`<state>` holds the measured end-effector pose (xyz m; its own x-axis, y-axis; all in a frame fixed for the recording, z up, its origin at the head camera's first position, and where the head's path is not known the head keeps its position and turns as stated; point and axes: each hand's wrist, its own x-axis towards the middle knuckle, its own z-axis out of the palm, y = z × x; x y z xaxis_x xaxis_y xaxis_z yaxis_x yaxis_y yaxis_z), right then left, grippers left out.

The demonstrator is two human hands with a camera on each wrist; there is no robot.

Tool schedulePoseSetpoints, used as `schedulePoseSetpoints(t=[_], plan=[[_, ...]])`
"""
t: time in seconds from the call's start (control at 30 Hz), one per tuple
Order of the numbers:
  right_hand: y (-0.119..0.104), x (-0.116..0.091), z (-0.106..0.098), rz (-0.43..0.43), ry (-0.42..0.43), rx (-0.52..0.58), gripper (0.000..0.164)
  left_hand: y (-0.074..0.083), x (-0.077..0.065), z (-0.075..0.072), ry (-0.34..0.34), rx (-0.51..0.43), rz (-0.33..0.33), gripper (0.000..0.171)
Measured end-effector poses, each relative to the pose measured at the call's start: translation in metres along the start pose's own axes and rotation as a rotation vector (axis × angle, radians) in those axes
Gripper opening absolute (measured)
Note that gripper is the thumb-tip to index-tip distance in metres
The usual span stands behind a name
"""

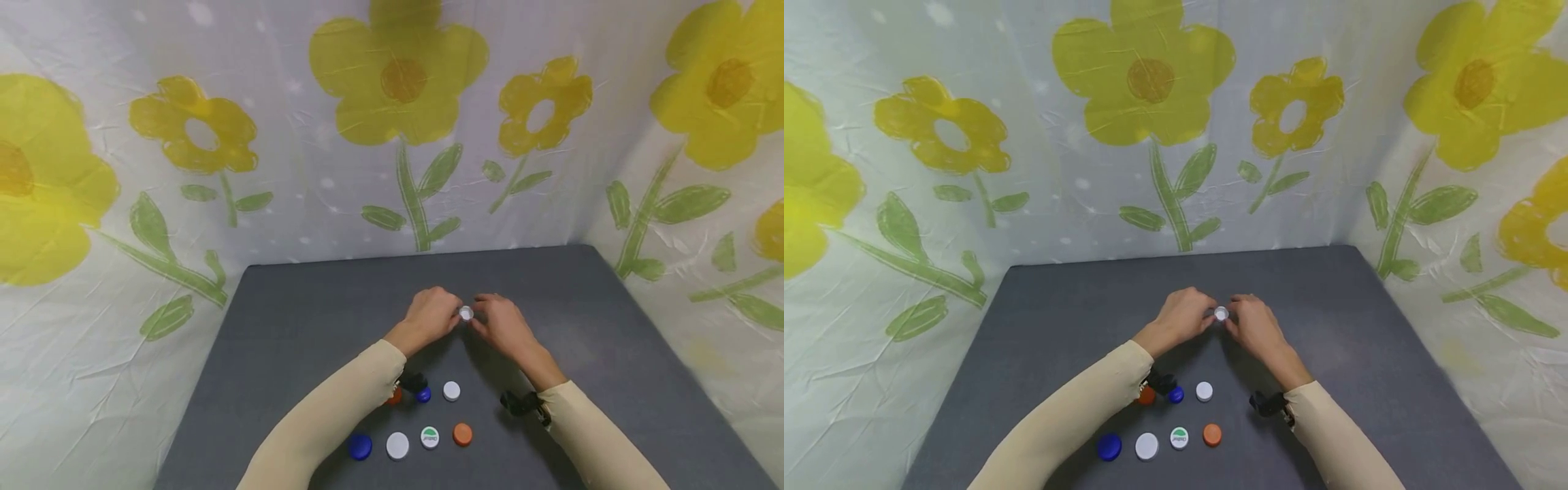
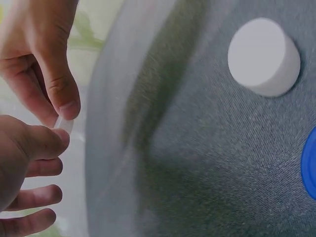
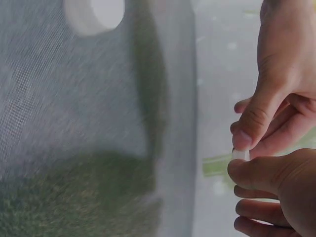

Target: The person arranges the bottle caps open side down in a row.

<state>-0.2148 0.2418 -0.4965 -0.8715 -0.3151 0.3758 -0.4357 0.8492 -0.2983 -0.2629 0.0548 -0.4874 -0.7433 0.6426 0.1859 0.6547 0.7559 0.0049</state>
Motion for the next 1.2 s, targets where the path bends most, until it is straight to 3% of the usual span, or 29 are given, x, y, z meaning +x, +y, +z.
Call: schedulePoseSetpoints(t=[0.43,0.73,1.0,1.2], plan=[[-0.035,-0.009,-0.032,-0.013,0.034,0.036,0.03,0.001,-0.032,-0.047,0.078,0.018,0.048,0.016],[-0.065,-0.017,-0.04,-0.064,0.078,0.093,0.031,-0.003,-0.072,-0.066,0.193,-0.023,0.069,0.021],[-0.086,-0.021,-0.04,-0.126,0.111,0.138,0.034,-0.01,-0.103,-0.073,0.303,-0.127,0.073,0.022],[-0.095,-0.023,-0.032,-0.149,0.118,0.172,0.035,-0.014,-0.12,-0.072,0.335,-0.184,0.056,0.022]])
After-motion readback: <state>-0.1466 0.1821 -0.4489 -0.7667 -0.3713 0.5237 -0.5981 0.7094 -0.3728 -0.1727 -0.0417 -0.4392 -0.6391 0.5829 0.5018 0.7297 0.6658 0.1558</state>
